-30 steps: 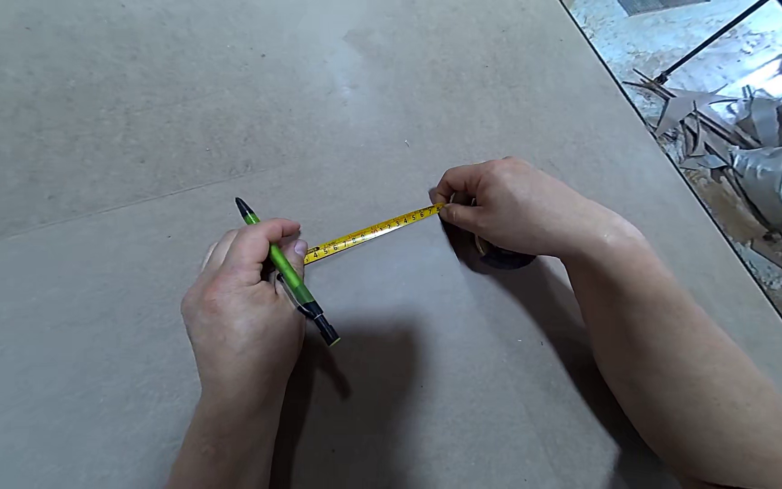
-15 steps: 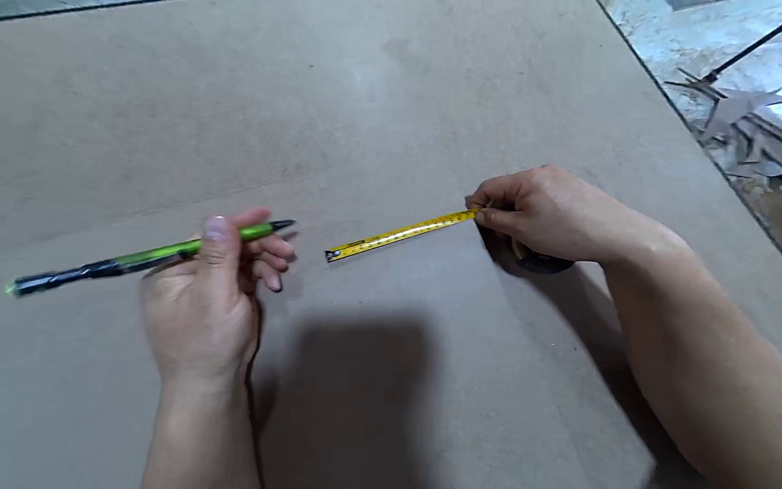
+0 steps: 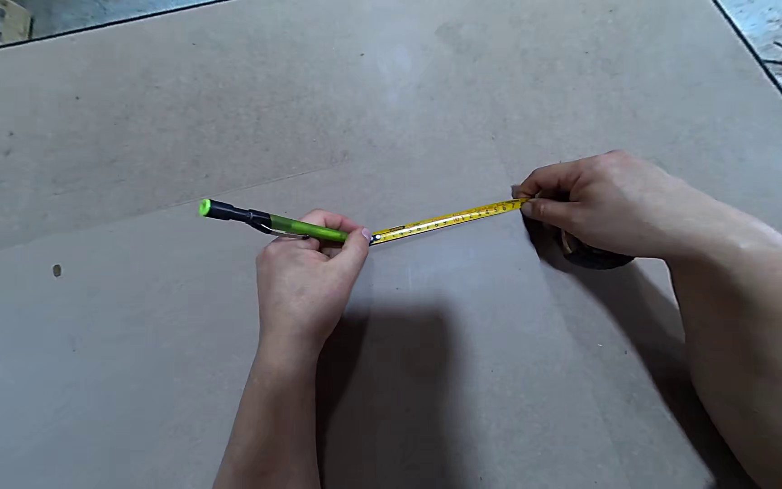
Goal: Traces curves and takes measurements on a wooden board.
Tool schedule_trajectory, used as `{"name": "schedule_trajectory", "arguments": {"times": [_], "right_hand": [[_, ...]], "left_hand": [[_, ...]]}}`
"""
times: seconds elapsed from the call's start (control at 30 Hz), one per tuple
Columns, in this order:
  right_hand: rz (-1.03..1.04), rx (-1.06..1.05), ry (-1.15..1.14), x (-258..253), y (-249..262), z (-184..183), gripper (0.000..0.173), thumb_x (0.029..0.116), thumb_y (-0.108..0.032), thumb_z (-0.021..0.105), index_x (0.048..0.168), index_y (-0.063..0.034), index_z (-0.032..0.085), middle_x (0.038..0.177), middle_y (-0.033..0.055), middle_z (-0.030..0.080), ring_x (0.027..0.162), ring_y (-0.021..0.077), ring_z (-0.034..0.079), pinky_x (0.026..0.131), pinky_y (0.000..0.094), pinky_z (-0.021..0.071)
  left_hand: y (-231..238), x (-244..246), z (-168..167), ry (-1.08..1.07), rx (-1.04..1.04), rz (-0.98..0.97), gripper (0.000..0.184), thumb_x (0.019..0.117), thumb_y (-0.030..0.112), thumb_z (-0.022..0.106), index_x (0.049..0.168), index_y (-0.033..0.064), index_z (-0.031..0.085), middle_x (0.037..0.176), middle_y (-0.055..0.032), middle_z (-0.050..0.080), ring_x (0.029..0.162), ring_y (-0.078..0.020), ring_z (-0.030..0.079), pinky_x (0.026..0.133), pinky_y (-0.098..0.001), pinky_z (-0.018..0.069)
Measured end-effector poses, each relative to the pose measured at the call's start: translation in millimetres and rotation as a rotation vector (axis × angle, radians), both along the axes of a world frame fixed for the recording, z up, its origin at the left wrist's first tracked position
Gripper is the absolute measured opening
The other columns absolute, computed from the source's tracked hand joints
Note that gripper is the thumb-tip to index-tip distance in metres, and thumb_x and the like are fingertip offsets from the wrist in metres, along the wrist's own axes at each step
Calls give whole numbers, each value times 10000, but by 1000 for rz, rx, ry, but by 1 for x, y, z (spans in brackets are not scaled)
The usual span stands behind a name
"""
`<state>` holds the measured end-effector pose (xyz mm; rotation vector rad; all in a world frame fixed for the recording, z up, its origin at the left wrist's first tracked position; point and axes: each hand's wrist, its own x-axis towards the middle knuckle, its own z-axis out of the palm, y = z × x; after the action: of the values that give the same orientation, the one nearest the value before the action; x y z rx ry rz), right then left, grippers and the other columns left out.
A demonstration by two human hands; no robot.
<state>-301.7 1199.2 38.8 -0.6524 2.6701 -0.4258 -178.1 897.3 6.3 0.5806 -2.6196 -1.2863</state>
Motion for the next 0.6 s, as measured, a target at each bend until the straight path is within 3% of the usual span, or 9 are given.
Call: {"name": "schedule_trajectory", "arguments": {"times": [0.2,0.37,0.6], "right_hand": [[-13,30,-46,-1,-2,4,149,1038,-336,596,977,-324,732,751,-116,664,663,55,617,587,376,504],[-12,9,-65,0,-3,6,160,1043,-316,593,973,-298,736,733,-102,673,628,54,626,574,358,528],[15,3,-63,9,2,7,157,1037,-304,608,942,-296,733,702,-105,646,613,54,598,553,346,494]], "left_hand": [[17,-3,7,-85,-154,49,52,903,294,805,897,258,768,666,99,657,539,-51,566,514,-333,457],[18,-2,6,-74,-169,46,59,911,300,796,898,252,765,673,85,668,522,-61,574,488,-321,465],[9,1,13,-175,-138,-47,72,902,296,807,862,251,768,626,70,649,491,-88,570,454,-329,472]]}}
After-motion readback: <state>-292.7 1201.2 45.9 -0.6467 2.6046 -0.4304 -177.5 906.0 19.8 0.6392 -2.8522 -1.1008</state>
